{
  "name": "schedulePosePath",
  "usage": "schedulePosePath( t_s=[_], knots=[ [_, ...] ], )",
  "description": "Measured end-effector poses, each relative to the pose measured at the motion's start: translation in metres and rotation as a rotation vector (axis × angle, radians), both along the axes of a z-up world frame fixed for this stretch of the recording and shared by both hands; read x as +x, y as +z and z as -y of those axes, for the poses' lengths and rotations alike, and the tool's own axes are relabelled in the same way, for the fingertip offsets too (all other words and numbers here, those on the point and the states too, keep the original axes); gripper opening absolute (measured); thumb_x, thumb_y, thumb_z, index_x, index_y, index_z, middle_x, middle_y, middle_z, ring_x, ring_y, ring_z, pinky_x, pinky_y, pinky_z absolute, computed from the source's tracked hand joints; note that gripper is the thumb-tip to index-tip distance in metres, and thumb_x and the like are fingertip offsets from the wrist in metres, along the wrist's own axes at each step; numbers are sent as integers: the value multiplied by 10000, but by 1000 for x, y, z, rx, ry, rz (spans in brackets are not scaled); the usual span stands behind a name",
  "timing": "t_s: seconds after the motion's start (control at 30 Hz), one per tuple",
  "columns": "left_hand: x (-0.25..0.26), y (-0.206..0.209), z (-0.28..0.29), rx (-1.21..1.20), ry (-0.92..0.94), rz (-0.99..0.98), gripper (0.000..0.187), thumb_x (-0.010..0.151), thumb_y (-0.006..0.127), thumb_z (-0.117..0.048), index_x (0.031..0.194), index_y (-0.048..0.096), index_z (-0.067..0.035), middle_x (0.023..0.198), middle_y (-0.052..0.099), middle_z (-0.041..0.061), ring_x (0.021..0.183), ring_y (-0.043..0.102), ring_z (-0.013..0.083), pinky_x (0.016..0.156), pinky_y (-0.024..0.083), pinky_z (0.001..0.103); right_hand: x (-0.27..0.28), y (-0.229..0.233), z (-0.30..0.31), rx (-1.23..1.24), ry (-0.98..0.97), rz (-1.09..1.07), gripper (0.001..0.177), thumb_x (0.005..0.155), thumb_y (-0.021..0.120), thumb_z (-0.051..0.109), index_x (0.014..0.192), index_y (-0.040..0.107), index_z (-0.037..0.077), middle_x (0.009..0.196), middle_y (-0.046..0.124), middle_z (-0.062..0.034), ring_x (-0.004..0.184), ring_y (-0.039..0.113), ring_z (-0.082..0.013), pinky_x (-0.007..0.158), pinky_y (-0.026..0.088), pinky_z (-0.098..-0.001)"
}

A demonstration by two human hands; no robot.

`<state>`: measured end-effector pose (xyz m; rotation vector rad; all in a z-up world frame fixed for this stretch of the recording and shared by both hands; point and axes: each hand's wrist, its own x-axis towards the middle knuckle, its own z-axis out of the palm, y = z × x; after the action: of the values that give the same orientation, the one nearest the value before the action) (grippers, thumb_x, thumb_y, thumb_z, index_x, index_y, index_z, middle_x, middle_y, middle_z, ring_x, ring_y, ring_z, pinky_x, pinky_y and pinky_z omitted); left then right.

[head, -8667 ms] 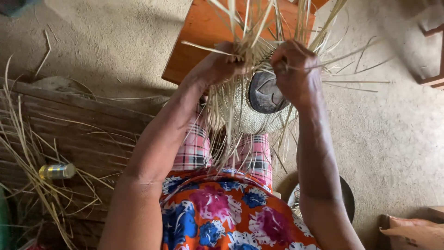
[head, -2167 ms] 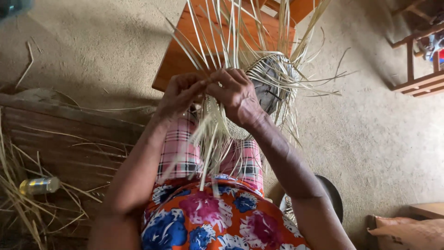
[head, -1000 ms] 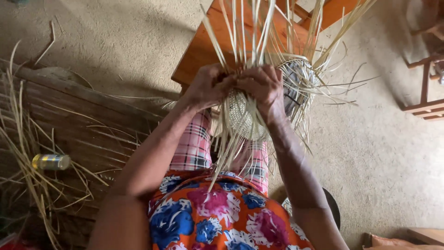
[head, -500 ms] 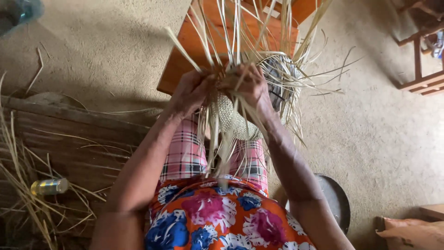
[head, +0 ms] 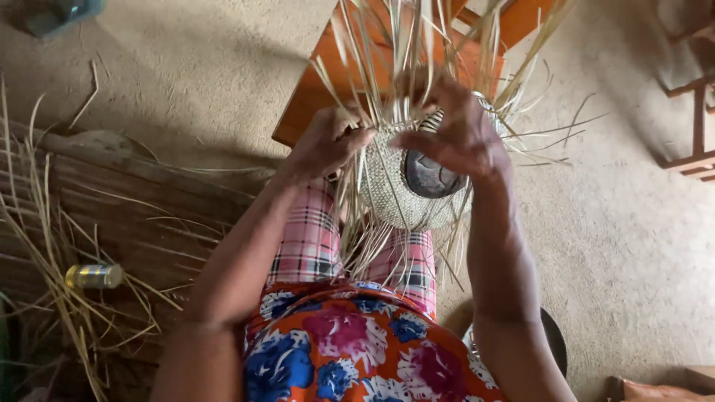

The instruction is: Weaving a hat using dried plant fibers

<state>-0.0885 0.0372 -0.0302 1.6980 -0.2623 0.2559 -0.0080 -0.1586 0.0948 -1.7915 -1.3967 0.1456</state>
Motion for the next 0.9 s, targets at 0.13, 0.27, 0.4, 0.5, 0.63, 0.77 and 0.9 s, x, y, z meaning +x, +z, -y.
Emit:
schedulePosePath(
  t_s=[0.13,0.27,0.4,0.5,0.63,0.77,0.9],
  knots=[
    [-2,4,3,-157,-10,-18,98,932,705,-100,864,715,-30,780,623,88,685,606,182,567,462,318,3,-49,14,-355,-361,112,504,833,840,406,1091,588,53,925,683,-259,895,670,-517,815,519,-588],
    [7,8,11,-151,27,70,128,924,743,-97,853,686,-8,791,656,158,725,677,249,544,484,332,35,-101,14,-18,-182,483,79,958,718,92,884,743,100,878,650,-136,834,648,-374,713,531,-454],
    [-3,11,6,-136,62,-35,126,921,729,-121,862,730,-10,781,678,138,722,638,227,637,510,337,11,-59,-11,-94,-242,292,248,967,780,148,783,653,41,794,643,-139,758,658,-392,693,527,-454],
    [-9,19,9,-138,58,43,84,901,750,-77,867,725,-5,777,678,178,713,662,251,643,538,393,10,-66,-9,-198,-356,250,254,890,864,220,837,660,78,792,656,-123,784,688,-410,645,522,-526],
    [-7,10,15,-323,67,-35,108,901,727,-100,801,733,-58,731,660,63,727,620,151,670,523,295,38,-128,23,47,-211,537,122,919,770,108,1031,748,67,956,681,-160,907,657,-429,799,516,-481],
    [3,-14,20,-352,41,-23,110,913,690,-64,953,790,-43,846,759,150,785,677,205,752,564,372,-1,-105,23,110,-249,749,109,1009,723,238,1001,793,155,1050,734,-61,1000,667,-300,889,487,-409],
    [0,-1,17,-297,-1,-4,147,894,605,23,944,741,-6,859,691,157,852,629,234,787,539,393,30,-130,29,116,-189,607,142,1033,698,212,1040,808,123,1010,741,-83,919,674,-334,800,531,-415]
  ],
)
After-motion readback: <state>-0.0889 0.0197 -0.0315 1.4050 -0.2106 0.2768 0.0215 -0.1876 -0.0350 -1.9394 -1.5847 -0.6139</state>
